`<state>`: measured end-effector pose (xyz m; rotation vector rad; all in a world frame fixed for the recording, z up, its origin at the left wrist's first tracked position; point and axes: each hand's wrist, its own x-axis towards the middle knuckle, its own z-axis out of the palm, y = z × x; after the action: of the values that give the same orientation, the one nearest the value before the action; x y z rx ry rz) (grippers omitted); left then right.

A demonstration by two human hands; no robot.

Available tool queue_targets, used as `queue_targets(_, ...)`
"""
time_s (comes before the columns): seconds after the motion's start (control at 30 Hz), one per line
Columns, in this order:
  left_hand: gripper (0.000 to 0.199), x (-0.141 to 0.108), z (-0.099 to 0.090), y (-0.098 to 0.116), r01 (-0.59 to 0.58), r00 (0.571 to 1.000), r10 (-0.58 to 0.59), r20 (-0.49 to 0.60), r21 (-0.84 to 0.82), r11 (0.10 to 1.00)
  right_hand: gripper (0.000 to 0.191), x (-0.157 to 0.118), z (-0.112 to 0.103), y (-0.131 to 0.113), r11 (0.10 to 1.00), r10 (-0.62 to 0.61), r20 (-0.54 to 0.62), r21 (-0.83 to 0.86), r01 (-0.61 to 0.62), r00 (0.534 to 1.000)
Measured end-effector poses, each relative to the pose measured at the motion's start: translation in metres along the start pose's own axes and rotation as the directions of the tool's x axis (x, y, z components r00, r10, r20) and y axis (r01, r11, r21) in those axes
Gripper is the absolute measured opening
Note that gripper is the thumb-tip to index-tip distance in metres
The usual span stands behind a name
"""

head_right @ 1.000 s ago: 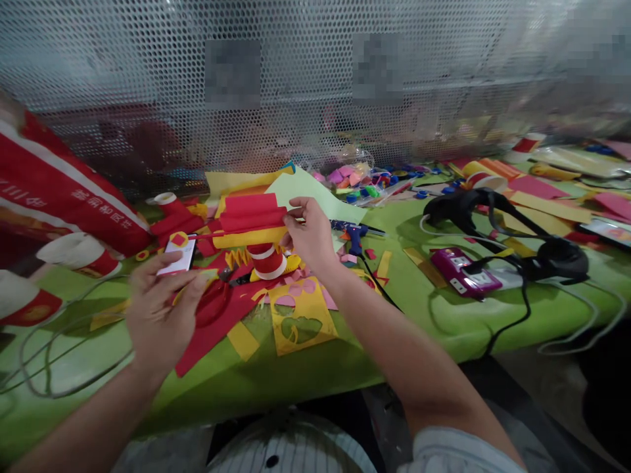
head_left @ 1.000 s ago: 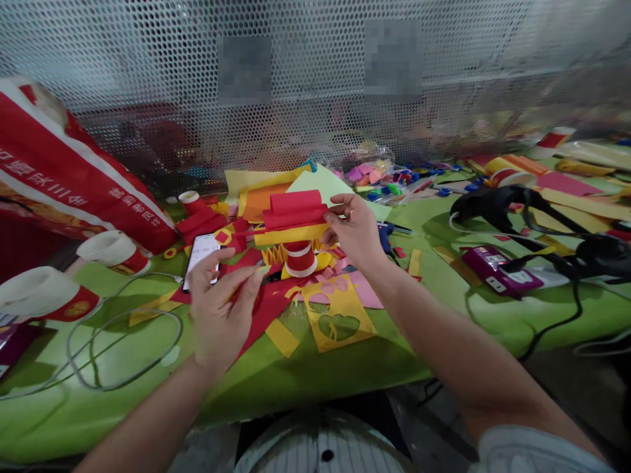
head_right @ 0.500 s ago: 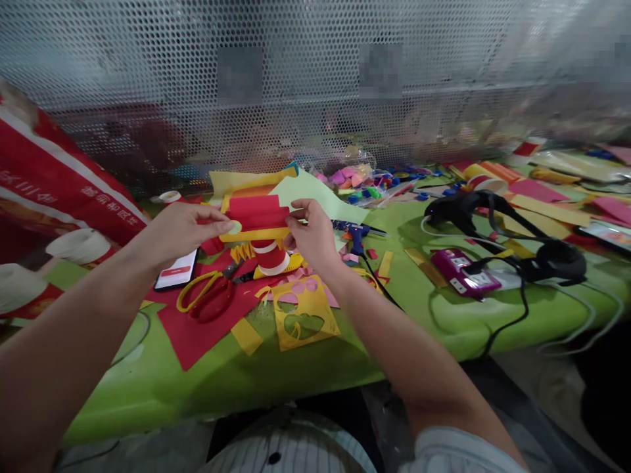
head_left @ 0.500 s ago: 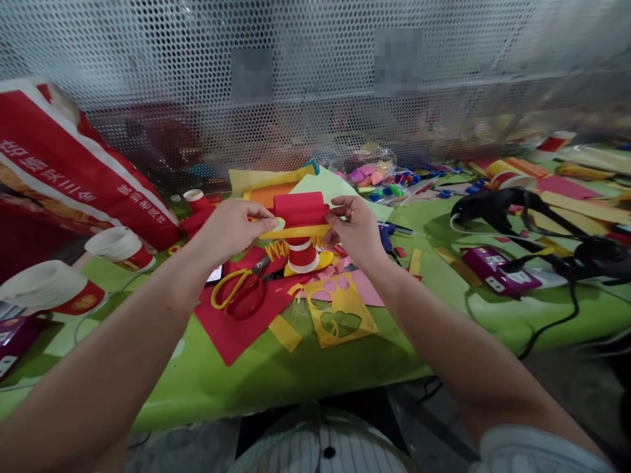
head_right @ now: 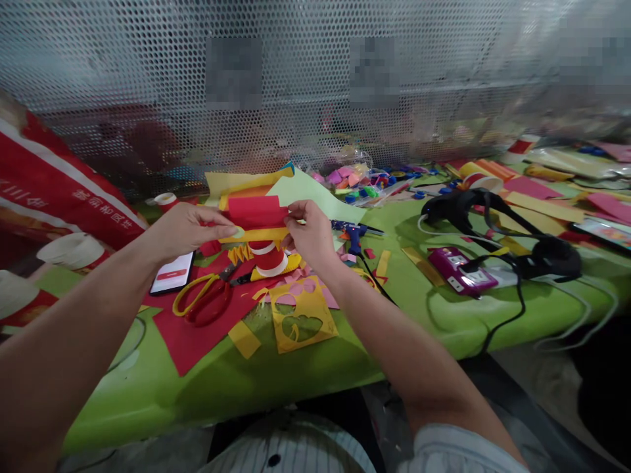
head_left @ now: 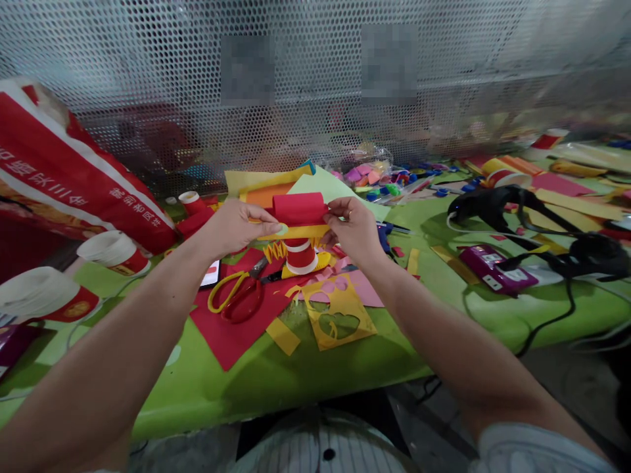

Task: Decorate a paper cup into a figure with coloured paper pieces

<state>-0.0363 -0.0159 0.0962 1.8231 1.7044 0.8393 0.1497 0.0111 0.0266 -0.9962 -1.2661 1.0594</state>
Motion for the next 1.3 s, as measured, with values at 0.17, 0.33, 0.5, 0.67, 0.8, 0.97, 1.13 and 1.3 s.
queue_targets(0.17,0.018,0.002,0.004,-0.005,-0.022,0.997,0.03,-0.075,0.11,0.994,0.012,-0.007,-0.02,-0.006,0.993,-0.112,-0.097,-0.04,0.109,0.989)
queue_targets(0.33,0.018,0.002,0.008,-0.003,0.023,0.998,-0.025,-0.057,-0.036,0.999,0.014,0.005,-0.077,0.014,0.866,-0.192,-0.319,-0.5,0.008,0.928)
queue_targets(0.5,0.015,0.001,0.007,0.0,0.051,0.997,-0.057,-0.056,-0.108,0.993,0.025,0.019,-0.113,0.037,0.331,0.116,-0.328,-0.877,-0.348,0.938)
queue_targets(0.67,0.019,0.001,0.006,-0.003,0.04,0.998,-0.042,-0.051,-0.051,0.998,0.019,-0.003,-0.086,0.014,0.539,-0.228,-0.181,-0.842,-0.031,0.957)
queue_targets(0.8,0.022,0.003,0.008,-0.004,0.021,0.998,-0.024,-0.054,-0.047,0.999,0.012,-0.02,-0.024,-0.015,0.771,-0.306,0.14,-0.544,0.331,0.942)
queue_targets(0.97,0.026,0.005,0.011,-0.005,-0.038,0.998,0.036,-0.042,-0.051,0.998,0.007,-0.006,0.032,-0.02,0.785,-0.206,0.251,-0.535,0.313,0.946)
queue_targets(1.13,0.024,0.006,0.01,-0.007,-0.052,0.997,0.051,-0.049,-0.021,0.998,0.005,0.0,0.036,-0.01,0.803,-0.239,0.254,-0.491,0.338,0.937)
queue_targets(1.3,0.026,0.003,0.008,-0.005,-0.025,0.997,0.026,-0.079,0.008,1.0,0.014,-0.008,0.028,-0.008,0.64,-0.448,0.21,-0.604,0.476,0.869)
